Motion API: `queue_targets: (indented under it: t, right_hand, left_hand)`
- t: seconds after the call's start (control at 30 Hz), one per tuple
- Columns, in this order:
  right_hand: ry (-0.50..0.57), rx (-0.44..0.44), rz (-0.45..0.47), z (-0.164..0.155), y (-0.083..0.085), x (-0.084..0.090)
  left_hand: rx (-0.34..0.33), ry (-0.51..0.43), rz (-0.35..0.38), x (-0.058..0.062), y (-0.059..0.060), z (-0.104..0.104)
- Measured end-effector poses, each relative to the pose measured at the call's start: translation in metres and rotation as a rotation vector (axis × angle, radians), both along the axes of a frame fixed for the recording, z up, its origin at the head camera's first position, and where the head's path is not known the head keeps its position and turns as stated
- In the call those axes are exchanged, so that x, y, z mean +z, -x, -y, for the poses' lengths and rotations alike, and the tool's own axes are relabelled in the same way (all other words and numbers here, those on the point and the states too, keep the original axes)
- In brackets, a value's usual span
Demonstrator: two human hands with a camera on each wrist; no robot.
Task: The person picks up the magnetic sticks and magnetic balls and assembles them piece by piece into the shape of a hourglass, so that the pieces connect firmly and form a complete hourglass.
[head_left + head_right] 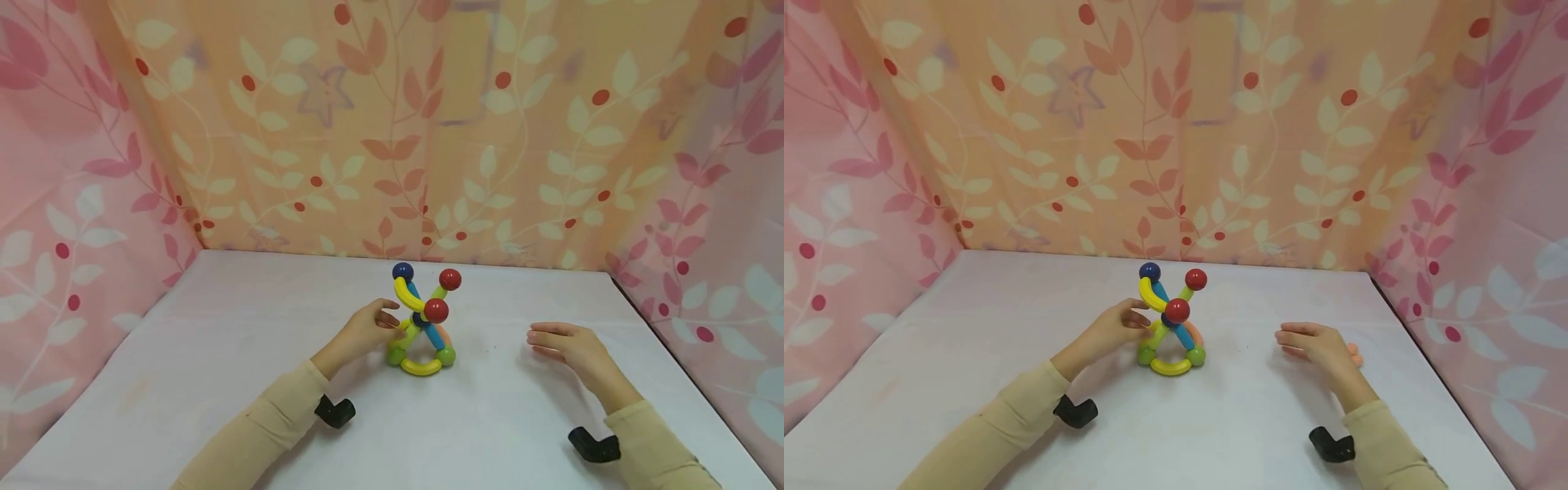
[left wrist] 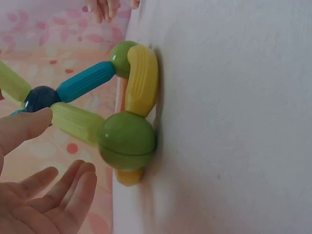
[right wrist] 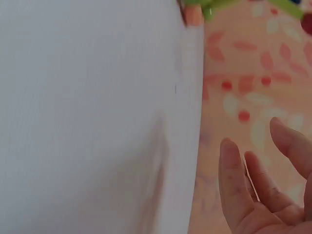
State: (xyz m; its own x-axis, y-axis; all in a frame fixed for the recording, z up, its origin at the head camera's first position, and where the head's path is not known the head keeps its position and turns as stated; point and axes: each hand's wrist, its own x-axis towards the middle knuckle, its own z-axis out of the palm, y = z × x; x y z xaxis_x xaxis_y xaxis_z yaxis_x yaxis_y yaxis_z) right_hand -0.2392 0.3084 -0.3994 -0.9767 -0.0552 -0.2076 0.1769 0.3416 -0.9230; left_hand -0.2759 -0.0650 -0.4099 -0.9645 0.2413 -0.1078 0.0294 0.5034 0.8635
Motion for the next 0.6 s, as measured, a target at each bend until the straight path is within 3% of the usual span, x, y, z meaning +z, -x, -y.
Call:
queue_targets:
  t: [0.1,0.23,0.37,0.47,0.6]
  right_hand:
    - [0.031,-0.032,0.021,-0.033,-0.005,0.002]
    - [0.104,-0.056,0.116,-0.070,-0.014,-0.001]
    - [0.172,-0.152,0.217,-0.100,-0.019,-0.007]
    - [0.224,-0.247,0.254,-0.114,-0.017,-0.009]
    - [0.243,-0.271,0.314,-0.121,-0.010,-0.013]
  left_hand:
    - [-0.003,0.028,-0.001,-0.002,-0.002,-0.003]
    - [-0.014,0.016,-0.003,-0.008,-0.002,-0.005]
    - [-0.030,0.004,0.002,-0.012,-0.001,-0.007]
    - [-0.041,0.000,-0.002,-0.011,-0.002,-0.009]
    - [-0.050,-0.006,-0.010,-0.010,-0.004,-0.011]
